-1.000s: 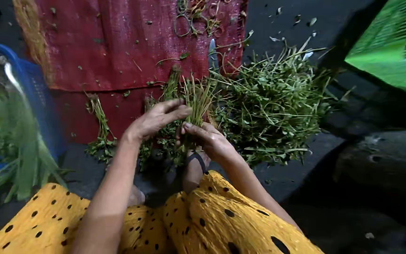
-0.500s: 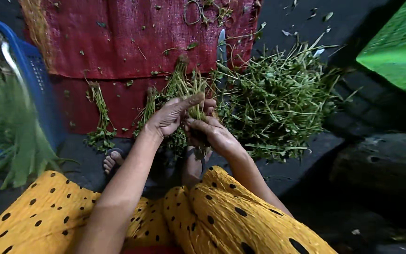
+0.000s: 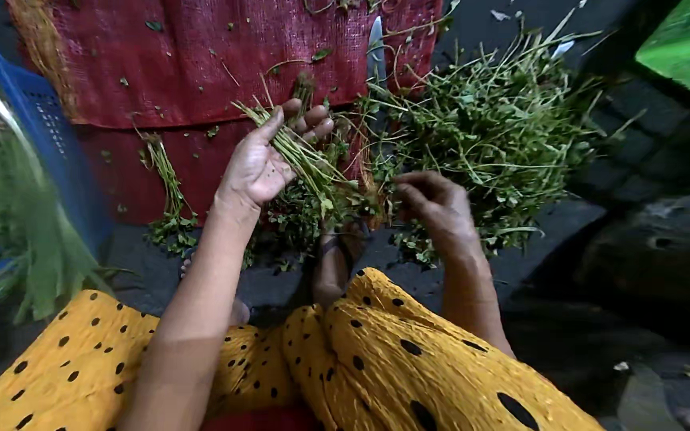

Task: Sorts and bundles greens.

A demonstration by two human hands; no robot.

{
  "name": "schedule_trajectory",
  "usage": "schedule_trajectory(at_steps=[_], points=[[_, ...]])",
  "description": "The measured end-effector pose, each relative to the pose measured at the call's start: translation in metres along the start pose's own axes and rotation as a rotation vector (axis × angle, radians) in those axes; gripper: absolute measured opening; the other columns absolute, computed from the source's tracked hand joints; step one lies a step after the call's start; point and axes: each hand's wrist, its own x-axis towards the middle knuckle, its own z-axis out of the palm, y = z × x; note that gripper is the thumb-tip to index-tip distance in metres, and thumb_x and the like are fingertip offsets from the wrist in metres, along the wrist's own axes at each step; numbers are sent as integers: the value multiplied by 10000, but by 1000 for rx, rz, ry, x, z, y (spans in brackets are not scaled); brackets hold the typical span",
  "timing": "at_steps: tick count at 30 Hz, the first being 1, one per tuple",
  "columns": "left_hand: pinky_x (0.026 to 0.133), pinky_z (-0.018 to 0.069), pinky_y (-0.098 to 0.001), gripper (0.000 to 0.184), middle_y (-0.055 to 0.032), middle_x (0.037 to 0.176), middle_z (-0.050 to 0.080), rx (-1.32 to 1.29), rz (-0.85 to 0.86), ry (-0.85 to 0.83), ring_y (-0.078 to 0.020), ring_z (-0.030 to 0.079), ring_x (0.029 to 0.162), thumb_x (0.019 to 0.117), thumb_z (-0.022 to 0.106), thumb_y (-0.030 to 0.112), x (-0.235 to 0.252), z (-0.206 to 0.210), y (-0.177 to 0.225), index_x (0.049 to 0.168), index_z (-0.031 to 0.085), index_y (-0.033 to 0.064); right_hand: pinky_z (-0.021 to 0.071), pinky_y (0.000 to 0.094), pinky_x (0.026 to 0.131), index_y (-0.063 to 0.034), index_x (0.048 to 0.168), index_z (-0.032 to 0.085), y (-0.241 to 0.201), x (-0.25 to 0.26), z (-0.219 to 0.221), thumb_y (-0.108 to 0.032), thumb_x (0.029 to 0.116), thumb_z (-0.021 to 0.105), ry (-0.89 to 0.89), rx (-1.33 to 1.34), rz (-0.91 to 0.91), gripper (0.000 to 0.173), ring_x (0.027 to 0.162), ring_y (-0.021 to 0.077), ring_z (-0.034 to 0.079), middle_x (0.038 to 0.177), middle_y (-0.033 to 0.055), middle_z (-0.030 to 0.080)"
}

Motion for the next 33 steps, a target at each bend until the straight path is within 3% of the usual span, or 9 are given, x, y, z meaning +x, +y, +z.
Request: schedule_trajectory(at_steps=[2,4,9,12,17,21,27,30,33], points=[[916,588,-477,410,-92,1238,706,-27,-12,6,-285,686,1158,1138,221,341,0,-1,1,1239,580,170,533,594,871,-18,1299,606,2,2,-8,-266,1054,548,184,-187,-16,354,1005,362,663,1190,225,651],[920,592,-446,419,-89,1235,710,-50,-25,5,-275,685,1166,1137,228,354,-1,-1,-1,1219,599,178,488,593,976,-22,1355,579,-9,3,-7,-344,1048,544,220,-202,-107,446,1179,391,608,1306,242,603],[949,577,-444,428,-76,1243,709,-65,4,-18,-264,670,1195,1136,211,373,2,3,-7,1213,590,191,613,331,839,-84,1352,521,-50,4,44,-278,904,728,-86,487,-291,530,1046,139,675,1280,42,626],[890,596,-395,423,-85,1158,734,120,35,103,-245,708,1102,1135,243,384,-3,11,-4,1215,589,154,604,268,776,-70,1164,646,-60,4,64,-96,919,704,-144,566,-337,253,894,74,681,1066,-5,697],[634,615,-346,458,-91,1014,769,553,29,333,-223,756,815,1133,248,420,-7,16,-4,1218,560,94,632,294,704,-34,1157,659,-49,16,44,-60,971,632,46,513,-234,190,796,105,704,1014,27,706],[626,610,-348,451,-98,988,774,514,-5,375,-229,760,818,1133,266,415,-5,13,-8,1235,561,90,557,341,929,-30,1302,610,-37,3,36,-213,1010,591,251,110,-378,346,1156,170,630,1288,122,621],[615,615,-348,447,-106,979,773,469,22,388,-238,761,790,1130,275,429,-4,12,-2,1242,554,97,539,481,928,-1,1170,711,-39,-13,62,-271,919,748,246,-136,-779,370,1097,315,651,1159,183,693],[612,600,-342,482,-80,1020,776,538,27,382,-220,757,814,1128,247,452,-6,13,-1,1247,569,114,575,387,847,-13,1050,757,-43,-10,71,-155,962,703,219,-123,-734,176,948,230,694,1016,131,732],[672,584,-332,516,-48,1042,759,700,125,336,-170,730,862,1130,223,443,-8,8,-2,1180,595,89,591,272,851,-2,1046,744,-49,-7,63,-153,982,664,107,75,-626,183,1006,141,679,1121,124,682]])
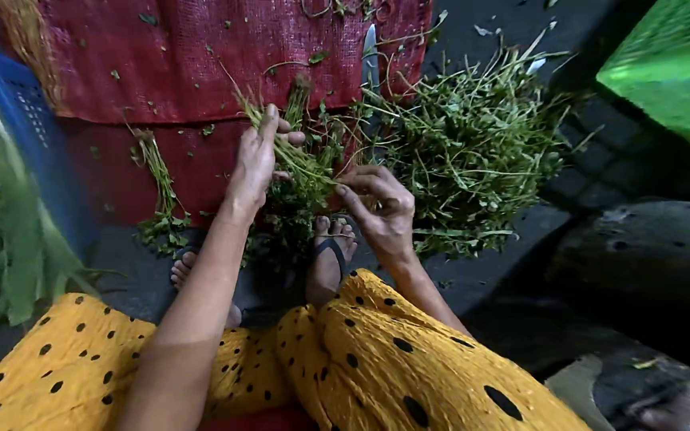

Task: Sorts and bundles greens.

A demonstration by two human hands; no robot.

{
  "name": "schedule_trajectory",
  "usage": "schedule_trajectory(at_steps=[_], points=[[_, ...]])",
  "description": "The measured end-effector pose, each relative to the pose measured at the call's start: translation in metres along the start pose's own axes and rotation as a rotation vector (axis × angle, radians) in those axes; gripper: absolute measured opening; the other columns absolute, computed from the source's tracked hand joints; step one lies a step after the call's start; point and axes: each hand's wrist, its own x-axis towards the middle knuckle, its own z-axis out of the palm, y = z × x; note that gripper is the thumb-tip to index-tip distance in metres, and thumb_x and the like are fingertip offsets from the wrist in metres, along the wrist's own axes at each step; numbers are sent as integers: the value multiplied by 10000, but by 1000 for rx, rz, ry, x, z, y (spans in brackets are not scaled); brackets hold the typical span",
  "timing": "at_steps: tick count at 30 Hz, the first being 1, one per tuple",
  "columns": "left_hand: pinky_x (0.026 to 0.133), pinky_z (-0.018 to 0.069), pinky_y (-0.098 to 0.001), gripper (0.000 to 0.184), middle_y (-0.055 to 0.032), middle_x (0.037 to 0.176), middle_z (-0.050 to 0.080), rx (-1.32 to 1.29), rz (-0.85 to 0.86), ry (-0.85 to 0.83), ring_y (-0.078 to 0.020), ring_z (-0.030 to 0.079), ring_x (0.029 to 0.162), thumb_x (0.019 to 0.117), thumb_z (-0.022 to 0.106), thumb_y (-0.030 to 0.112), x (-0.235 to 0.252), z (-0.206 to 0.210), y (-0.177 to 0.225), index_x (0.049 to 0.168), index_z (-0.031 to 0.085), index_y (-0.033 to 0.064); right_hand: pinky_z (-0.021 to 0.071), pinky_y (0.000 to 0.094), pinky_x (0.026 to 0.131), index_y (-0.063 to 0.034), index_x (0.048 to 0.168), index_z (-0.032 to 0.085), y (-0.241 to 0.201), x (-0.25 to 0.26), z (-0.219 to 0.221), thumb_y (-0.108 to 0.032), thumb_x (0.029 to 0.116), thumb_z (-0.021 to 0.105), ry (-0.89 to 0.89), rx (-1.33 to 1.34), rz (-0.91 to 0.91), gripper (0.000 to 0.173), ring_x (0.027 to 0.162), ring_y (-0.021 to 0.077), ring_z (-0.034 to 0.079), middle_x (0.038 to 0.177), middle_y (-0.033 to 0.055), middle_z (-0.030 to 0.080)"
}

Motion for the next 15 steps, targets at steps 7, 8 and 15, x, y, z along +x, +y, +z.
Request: schedule_trajectory(at_steps=[7,8,15], points=[[771,555,-365,515,-18,819,685,197,289,30,-136,670,772,1130,285,398,12,2,-14,1025,656,57,592,263,774,-80,970,735,3,5,-19,-204,1007,546,144,302,202,229,958,85,661,1197,8,647],[728,597,-363,519,-32,813,687,224,299,27,-140,691,725,1130,293,401,11,2,-14,1033,656,43,591,267,787,-80,975,727,5,5,-23,-198,1012,549,166,257,202,216,973,85,658,1195,4,647],[587,573,-354,367,85,540,306,-420,-33,-159,-85,379,432,1119,332,419,7,-7,-7,932,509,157,499,421,999,27,1207,651,27,0,-88,-241,1024,553,390,-583,241,339,1187,300,598,1270,227,614]])
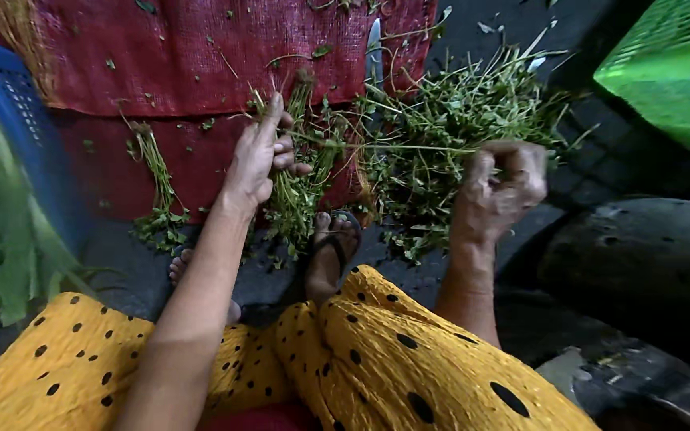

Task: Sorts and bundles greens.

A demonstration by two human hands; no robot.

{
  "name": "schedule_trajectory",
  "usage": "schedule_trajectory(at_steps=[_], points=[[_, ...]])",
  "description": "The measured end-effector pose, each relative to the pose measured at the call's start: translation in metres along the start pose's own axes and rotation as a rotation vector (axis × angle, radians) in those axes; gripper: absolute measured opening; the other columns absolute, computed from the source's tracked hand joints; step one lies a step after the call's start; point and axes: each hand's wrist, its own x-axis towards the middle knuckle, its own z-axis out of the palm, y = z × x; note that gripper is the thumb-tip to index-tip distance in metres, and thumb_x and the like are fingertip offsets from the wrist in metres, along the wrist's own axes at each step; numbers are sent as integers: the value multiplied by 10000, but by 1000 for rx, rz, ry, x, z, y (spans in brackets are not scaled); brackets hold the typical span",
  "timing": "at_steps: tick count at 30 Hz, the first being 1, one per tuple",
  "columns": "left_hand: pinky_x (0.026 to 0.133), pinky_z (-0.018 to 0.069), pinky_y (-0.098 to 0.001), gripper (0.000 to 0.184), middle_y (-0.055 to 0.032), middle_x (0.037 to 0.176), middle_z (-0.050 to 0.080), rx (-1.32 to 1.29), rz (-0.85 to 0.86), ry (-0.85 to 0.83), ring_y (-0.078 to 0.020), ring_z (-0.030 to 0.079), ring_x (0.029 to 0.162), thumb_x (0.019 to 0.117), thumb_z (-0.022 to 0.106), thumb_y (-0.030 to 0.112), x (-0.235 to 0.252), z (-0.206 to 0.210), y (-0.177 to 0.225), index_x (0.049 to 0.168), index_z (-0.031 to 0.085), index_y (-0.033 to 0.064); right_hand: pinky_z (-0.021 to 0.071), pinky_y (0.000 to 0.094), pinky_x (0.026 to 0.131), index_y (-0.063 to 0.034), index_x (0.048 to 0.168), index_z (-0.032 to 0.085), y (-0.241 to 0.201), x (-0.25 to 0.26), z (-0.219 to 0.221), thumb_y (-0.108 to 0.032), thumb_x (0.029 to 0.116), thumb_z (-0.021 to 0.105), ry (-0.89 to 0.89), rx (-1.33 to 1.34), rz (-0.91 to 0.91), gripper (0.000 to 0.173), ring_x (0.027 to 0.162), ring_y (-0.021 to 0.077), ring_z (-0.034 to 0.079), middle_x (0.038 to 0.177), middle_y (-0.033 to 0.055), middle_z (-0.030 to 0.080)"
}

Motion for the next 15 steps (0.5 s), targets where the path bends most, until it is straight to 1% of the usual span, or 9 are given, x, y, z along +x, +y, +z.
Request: schedule_trajectory(at_steps=[1,2,3,4,6,8,10,13,15], points=[[575,566,-344,353,87,544,309,-87,-11,-14,-84,378,434,1120,328,417,1,-4,1,945,509,170,404,503,1114,37,1355,566,5,2,-6,-259,991,571,8,-122,27,470,1337,407,493,1421,290,515],[567,559,-335,353,83,549,322,-152,-17,-25,-86,388,440,1120,320,419,1,-7,2,937,504,181,305,549,1182,67,1485,425,8,4,-9,-267,955,588,17,-175,49,647,1433,479,370,1536,338,379],[560,558,-330,356,78,551,333,-202,-21,-29,-89,398,442,1120,315,421,2,-10,4,932,502,184,257,524,1218,78,1551,309,9,4,-9,-260,943,598,19,-150,71,754,1480,469,305,1589,339,296],[558,555,-333,360,74,551,338,-239,-25,-28,-96,403,446,1120,314,421,2,-11,5,922,500,184,288,456,1220,62,1575,261,6,4,-7,-243,948,602,1,-65,93,776,1488,394,329,1607,299,296],[562,554,-333,372,74,546,339,-279,-39,-40,-99,409,447,1120,309,422,3,-11,6,896,495,190,442,375,1103,-7,1564,316,-11,0,-1,-238,975,609,-129,200,131,697,1383,244,478,1568,191,404],[548,549,-322,394,76,538,337,-287,-63,-52,-93,403,439,1117,314,433,2,-9,6,858,491,194,539,349,989,-93,1530,403,-33,-4,13,-288,971,641,-290,431,150,638,1269,168,580,1500,89,497],[517,542,-305,388,74,535,341,-279,-68,-64,-89,398,426,1117,322,423,2,-7,7,861,492,186,542,346,983,-94,1521,417,-54,-1,32,-284,952,655,-394,560,72,645,1294,164,560,1512,82,487],[509,542,-295,379,75,531,345,-210,-66,-75,-82,398,423,1118,327,413,0,-6,7,870,493,181,454,419,1126,23,1519,417,-75,10,59,-244,981,607,-424,494,-307,630,1441,277,437,1566,210,424],[514,537,-293,385,74,538,349,-192,-71,-85,-82,400,430,1119,320,416,-1,-4,6,868,492,181,411,461,1158,38,1461,505,-86,17,72,-201,1015,577,-450,430,-477,512,1386,316,497,1473,219,534]])
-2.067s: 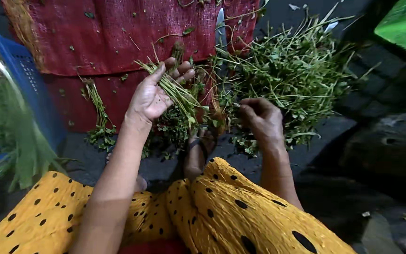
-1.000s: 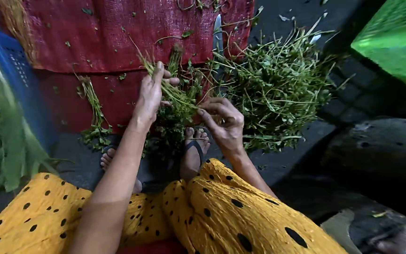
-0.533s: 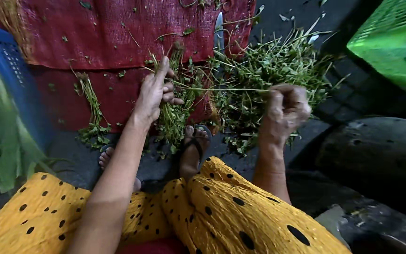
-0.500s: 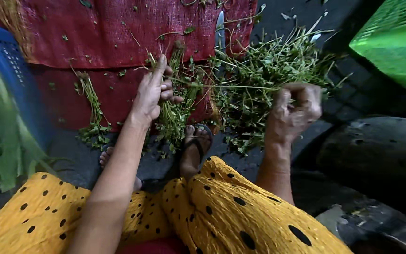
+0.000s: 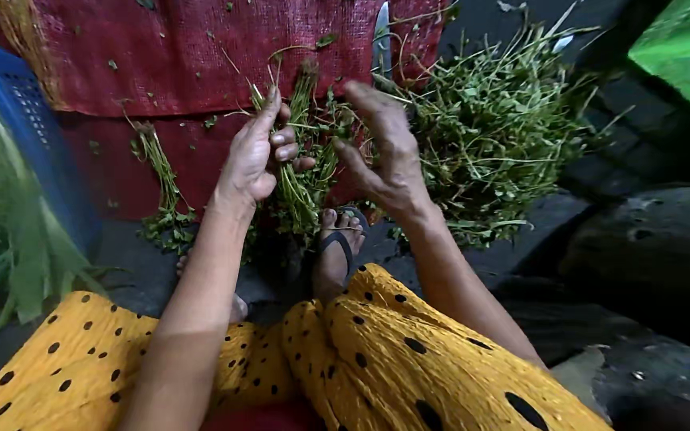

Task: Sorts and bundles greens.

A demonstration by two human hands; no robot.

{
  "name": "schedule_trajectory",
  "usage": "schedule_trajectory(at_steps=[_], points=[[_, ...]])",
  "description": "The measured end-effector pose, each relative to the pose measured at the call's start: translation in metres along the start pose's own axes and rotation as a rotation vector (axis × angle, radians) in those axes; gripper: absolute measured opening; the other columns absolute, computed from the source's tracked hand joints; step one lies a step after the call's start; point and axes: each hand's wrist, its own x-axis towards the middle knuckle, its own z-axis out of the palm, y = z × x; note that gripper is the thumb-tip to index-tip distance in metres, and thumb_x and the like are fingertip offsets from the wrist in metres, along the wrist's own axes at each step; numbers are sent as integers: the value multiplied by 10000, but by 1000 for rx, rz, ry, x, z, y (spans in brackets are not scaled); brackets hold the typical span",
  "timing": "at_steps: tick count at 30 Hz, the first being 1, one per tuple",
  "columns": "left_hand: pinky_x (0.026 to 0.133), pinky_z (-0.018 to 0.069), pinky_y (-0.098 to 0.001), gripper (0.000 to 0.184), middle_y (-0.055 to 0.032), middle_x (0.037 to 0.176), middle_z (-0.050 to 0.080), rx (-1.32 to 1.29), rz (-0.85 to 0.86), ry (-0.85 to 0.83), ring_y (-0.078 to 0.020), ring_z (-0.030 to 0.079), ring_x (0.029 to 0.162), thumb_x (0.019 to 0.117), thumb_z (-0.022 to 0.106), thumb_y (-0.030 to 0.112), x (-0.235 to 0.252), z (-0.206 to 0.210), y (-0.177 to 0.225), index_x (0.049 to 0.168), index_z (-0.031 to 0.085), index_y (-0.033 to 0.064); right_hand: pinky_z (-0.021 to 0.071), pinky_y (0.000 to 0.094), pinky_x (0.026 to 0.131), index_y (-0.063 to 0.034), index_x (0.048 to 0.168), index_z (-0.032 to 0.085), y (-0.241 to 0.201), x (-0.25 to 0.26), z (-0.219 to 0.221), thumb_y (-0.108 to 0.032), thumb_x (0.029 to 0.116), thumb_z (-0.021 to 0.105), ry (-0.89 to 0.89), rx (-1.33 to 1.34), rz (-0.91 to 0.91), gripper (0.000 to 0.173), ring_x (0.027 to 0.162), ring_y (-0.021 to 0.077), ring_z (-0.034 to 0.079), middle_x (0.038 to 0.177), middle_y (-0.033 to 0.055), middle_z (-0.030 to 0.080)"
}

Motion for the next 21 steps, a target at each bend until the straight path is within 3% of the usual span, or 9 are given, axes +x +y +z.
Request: schedule_trajectory(at_steps=[3,6,8,10,11,13,16,19,21], points=[[546,552,-294,369,63,575,415,34,10,22,-85,461,473,1116,335,414,0,2,0,900,519,178,562,327,926,1,1224,698,-3,7,12,-132,1037,559,-27,83,48,268,999,159,695,1118,129,726],[610,567,-289,269,34,747,523,190,58,124,-98,551,607,1116,395,353,0,2,-1,1044,560,153,569,251,744,-23,1194,696,-14,4,14,-154,1052,532,-24,204,197,253,795,62,661,999,67,715],[637,581,-306,264,4,857,564,191,53,156,-124,594,689,1115,404,336,0,2,-2,1087,581,142,582,270,799,-25,1262,649,-16,1,17,-170,1043,556,34,227,232,278,891,77,678,1074,70,703],[650,586,-323,283,-13,867,581,131,33,163,-141,614,715,1119,384,344,1,2,-2,1068,573,139,563,332,945,-2,1362,566,-13,-4,18,-169,1019,581,94,154,198,381,1132,169,652,1273,142,649],[653,584,-332,292,-19,860,588,100,22,169,-149,618,718,1119,382,352,1,2,-2,1055,571,140,554,357,960,10,1342,568,-12,-8,17,-172,1012,587,128,104,179,377,1177,209,625,1291,167,624],[650,590,-341,285,-23,849,596,53,18,170,-160,630,711,1121,373,349,1,0,-1,1064,560,142,572,347,859,22,1188,635,-13,-17,17,-176,1007,602,193,77,171,271,1036,194,653,1130,150,658],[646,599,-348,295,-20,825,602,19,17,185,-162,638,694,1120,371,357,1,-3,1,1042,556,142,564,241,698,-12,1052,673,-23,-35,22,-209,1007,609,116,275,293,212,784,47,651,912,25,683],[639,593,-332,310,-15,798,592,-2,33,210,-149,625,671,1120,371,358,1,0,1,999,555,140,570,233,698,-80,1109,695,-30,-43,31,-280,989,664,-32,482,461,235,806,47,665,949,-13,702],[652,597,-337,310,-14,802,592,11,44,224,-153,628,681,1119,374,357,1,1,0,996,557,139,574,237,709,-75,1081,715,-29,-42,37,-234,989,676,-65,529,486,188,783,49,671,925,-8,718]])
